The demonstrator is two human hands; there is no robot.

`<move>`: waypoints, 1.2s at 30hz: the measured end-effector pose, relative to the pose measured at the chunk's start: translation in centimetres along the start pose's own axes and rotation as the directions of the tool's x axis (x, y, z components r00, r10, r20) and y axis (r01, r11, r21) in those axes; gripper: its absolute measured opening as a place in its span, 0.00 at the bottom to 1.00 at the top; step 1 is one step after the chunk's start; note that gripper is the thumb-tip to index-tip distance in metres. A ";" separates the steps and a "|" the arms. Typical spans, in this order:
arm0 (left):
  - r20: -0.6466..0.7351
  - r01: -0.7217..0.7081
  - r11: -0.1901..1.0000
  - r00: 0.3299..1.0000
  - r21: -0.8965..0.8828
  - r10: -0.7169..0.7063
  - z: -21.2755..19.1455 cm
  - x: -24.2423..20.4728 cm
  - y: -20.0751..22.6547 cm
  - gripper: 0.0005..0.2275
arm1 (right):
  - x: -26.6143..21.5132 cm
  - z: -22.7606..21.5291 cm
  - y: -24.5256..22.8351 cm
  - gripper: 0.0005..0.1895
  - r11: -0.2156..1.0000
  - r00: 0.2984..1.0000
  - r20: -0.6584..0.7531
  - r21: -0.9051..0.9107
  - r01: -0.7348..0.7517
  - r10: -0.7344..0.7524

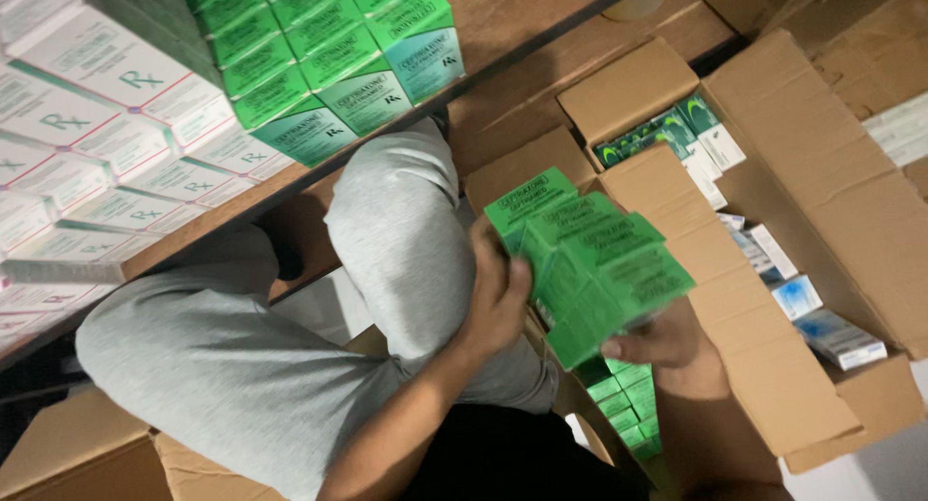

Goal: The person sits on the floor and repeatedly picks up small green boxes from a large cardboard box, then places them onto a wooden shelf. The person handles the boxes one at a time or in small groups, stacking them neatly on the shelf.

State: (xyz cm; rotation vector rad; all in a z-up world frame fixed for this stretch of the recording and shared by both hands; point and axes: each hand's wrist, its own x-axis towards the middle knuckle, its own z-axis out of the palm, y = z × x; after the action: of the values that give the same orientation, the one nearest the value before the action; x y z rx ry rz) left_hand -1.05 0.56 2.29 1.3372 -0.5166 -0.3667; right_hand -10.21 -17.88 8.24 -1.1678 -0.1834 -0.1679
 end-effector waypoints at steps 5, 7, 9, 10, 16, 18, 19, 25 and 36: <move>0.111 -0.323 0.897 0.946 0.301 0.303 -2.5 -1.1 5.7 0.66 | 3.1 3.4 -1.3 0.43 0.555 0.948 0.247 -0.769 0.317 -0.198; 0.107 -0.369 0.843 0.928 0.390 0.357 -4.2 -1.6 8.2 0.70 | 4.7 4.5 0.3 0.31 0.982 0.997 0.073 -0.181 0.049 -0.037; 0.088 -0.386 0.744 0.909 0.545 0.407 -5.8 -1.8 10.8 0.72 | 6.2 5.2 2.1 0.20 0.822 0.975 0.066 0.527 -0.214 0.211; 0.078 -0.384 0.732 0.906 0.563 0.415 -6.4 -1.8 12.0 0.72 | 6.8 5.4 2.8 0.15 0.539 0.937 0.134 0.788 -0.298 0.322; -0.039 -0.314 0.861 0.933 0.400 0.359 -8.4 -2.4 16.2 0.73 | 9.3 6.1 4.5 0.49 0.639 0.734 0.474 -0.380 0.669 -0.486; -0.099 -0.328 0.917 0.929 0.227 0.357 -8.6 -2.2 16.3 0.69 | 10.3 6.8 5.0 0.56 0.614 0.707 0.542 -0.385 0.689 -0.454; -0.123 -0.336 0.932 0.928 0.135 0.353 -8.7 -2.1 16.3 0.68 | 10.6 7.2 5.2 0.60 0.599 0.694 0.572 -0.391 0.699 -0.437; -0.066 -0.306 0.723 0.897 0.620 0.436 -8.8 -2.5 16.0 0.38 | 11.5 8.2 6.9 0.66 0.559 0.751 0.536 -0.512 0.652 -0.386; -0.153 -0.225 0.911 0.944 0.344 0.291 -8.0 -1.9 16.9 0.38 | 10.5 7.2 8.8 0.65 0.665 0.834 0.545 -0.591 0.457 -0.089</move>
State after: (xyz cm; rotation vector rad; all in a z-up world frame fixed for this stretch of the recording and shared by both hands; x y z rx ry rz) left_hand 1.11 11.51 17.43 1.5781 -0.5924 0.0804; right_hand 1.59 -8.22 5.57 -1.9531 -0.8082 -0.2363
